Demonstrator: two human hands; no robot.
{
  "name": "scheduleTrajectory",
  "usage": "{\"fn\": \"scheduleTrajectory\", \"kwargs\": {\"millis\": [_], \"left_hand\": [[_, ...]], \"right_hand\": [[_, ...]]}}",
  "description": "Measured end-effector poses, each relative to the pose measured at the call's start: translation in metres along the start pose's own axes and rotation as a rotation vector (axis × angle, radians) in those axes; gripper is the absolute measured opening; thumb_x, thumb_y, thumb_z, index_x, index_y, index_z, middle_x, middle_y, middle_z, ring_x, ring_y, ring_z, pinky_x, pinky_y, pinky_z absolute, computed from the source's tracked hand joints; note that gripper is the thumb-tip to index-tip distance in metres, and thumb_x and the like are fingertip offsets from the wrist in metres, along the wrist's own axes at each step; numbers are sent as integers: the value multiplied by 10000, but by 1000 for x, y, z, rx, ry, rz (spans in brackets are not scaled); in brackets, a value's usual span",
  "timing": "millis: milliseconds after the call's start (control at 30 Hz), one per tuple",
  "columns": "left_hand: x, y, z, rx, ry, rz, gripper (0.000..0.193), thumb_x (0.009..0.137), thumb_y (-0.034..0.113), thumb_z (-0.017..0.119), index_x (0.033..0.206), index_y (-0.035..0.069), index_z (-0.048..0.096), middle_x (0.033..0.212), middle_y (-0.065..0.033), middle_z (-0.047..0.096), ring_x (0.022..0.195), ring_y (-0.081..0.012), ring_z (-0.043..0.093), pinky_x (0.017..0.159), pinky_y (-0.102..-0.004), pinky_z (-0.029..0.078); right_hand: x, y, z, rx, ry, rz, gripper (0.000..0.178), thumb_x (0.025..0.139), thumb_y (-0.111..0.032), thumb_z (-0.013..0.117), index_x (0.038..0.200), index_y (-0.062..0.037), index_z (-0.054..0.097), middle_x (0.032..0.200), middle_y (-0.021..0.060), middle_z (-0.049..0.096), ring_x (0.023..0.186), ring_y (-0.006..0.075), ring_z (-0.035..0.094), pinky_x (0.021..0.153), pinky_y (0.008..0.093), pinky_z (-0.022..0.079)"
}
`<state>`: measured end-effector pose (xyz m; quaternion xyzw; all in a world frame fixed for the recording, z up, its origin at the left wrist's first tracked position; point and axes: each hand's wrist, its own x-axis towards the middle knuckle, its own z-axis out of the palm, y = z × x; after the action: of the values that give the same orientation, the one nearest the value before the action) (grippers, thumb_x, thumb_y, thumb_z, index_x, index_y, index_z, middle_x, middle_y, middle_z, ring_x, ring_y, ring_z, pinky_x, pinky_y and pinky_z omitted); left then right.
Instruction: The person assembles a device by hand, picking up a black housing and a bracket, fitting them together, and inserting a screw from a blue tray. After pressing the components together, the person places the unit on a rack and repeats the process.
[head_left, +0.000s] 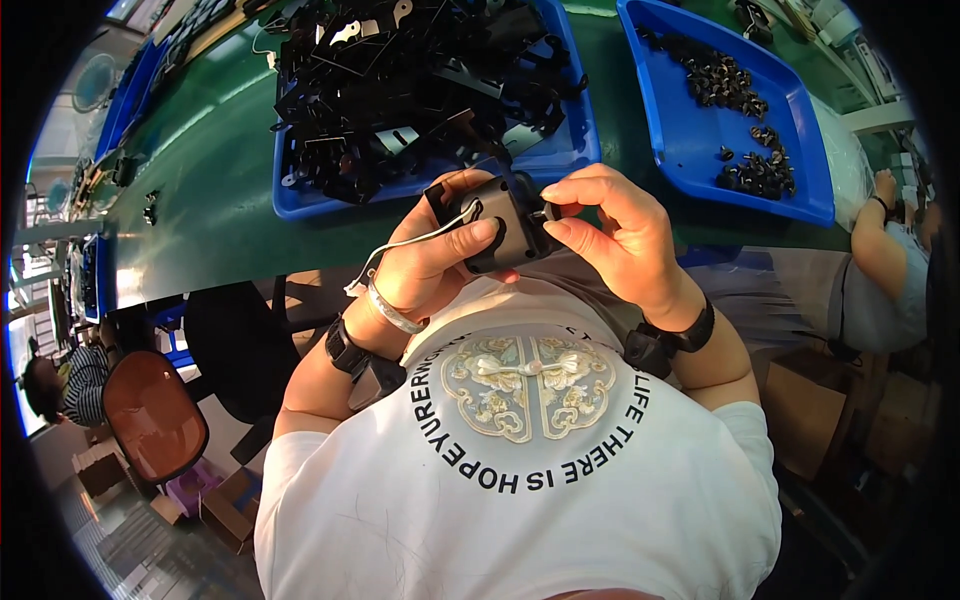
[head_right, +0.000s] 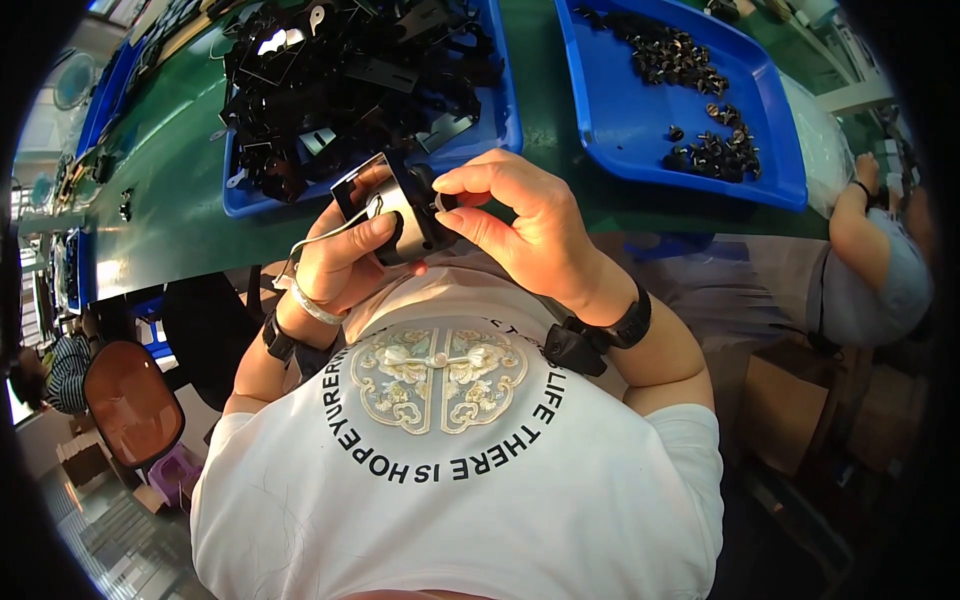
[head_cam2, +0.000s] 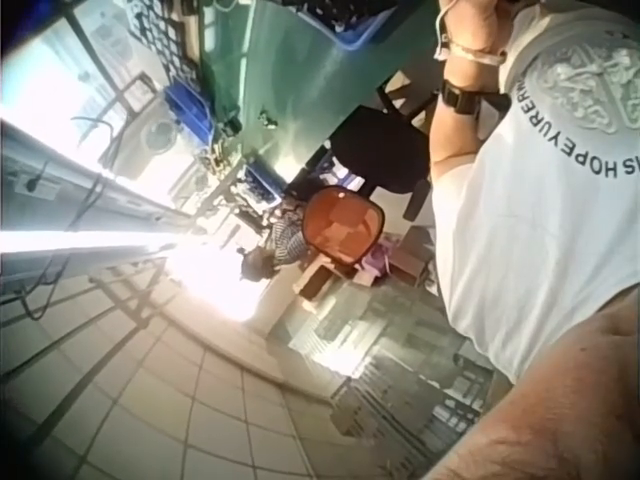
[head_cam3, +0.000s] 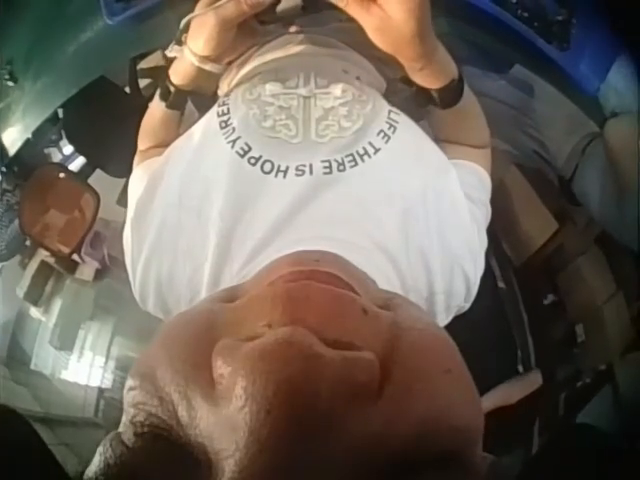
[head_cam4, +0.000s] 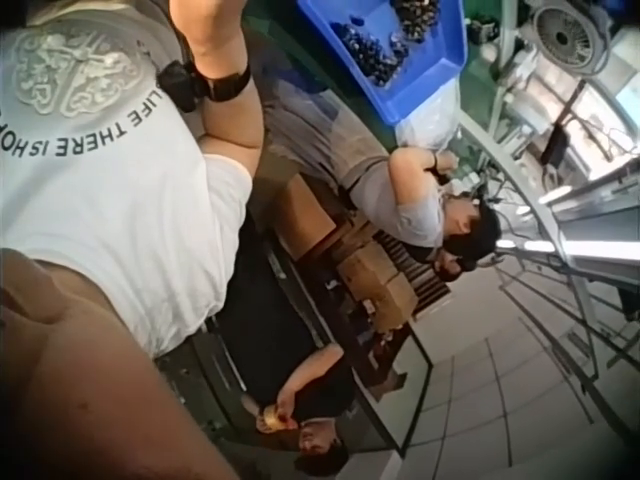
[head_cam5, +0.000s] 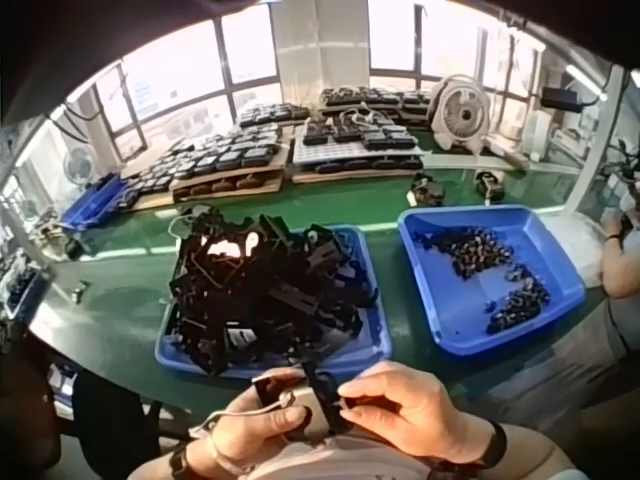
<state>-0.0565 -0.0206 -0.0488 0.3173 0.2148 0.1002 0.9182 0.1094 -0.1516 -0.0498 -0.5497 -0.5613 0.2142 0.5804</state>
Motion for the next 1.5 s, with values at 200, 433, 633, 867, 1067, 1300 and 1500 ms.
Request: {"fn": "scheduleTrajectory", "kwargs": {"millis": [200, 433, 633, 867, 1067, 1300, 1500], "left_hand": [[0, -1, -1, 39, -31, -4, 514, 812, 81, 677, 1246, 67, 402, 1147, -108, 528, 1025, -247, 568, 742, -401, 551], [1, -3, 1, 337, -100, 275, 493, 827, 67, 661, 1241, 54, 393, 1139, -102, 536, 1016, -206, 566, 811, -351, 524], [-1, -2, 4, 348, -106, 248, 485, 828, 57, 662, 1230, 41, 390, 1129, -97, 547, 1040, -182, 546, 895, -336, 479], [4, -8, 2, 290, -38, 319, 475, 833, 52, 656, 1224, 32, 388, 1093, -85, 565, 1005, -166, 560, 868, -316, 492], [2, -8, -3, 413, -44, 316, 472, 833, 33, 648, 1226, 34, 386, 1081, -80, 571, 996, -155, 560, 867, -311, 491], [-2, -5, -2, 549, -43, 335, 488, 821, 8, 659, 1226, 47, 390, 1080, -75, 573, 992, -136, 556, 836, -269, 486], [-4, -7, 2, 434, -15, 344, 508, 813, 17, 676, 1229, 47, 388, 1075, -70, 567, 981, -128, 549, 820, -262, 484]], "right_hand": [[-2, 4, 4, -11, 27, -12, 226, 757, 49, 688, 957, 8, 591, 885, 89, 578, 823, 176, 562, 745, 273, 473], [4, -2, -3, -247, -101, 30, 210, 877, -152, 624, 808, 9, 508, 740, 83, 506, 647, 160, 479, 598, 252, 384], [3, 3, -6, -237, -141, 7, 313, 924, -261, 554, 776, 9, 493, 715, 80, 487, 607, 153, 426, 550, 276, 342], [4, 2, 14, -207, 107, -113, 375, 939, -320, 517, 778, 19, 505, 716, 85, 490, 619, 166, 452, 566, 299, 370], [6, 1, 6, -374, 13, -17, 321, 927, -296, 537, 800, -2, 525, 696, 85, 493, 620, 208, 478, 570, 311, 382], [7, 3, 5, -442, -28, -54, 276, 943, -251, 515, 802, -14, 525, 676, 81, 484, 595, 232, 455, 562, 319, 377], [2, 0, 20, -170, 104, -24, 267, 944, -191, 515, 758, -1, 527, 635, 76, 471, 569, 217, 441, 532, 298, 368]]}}
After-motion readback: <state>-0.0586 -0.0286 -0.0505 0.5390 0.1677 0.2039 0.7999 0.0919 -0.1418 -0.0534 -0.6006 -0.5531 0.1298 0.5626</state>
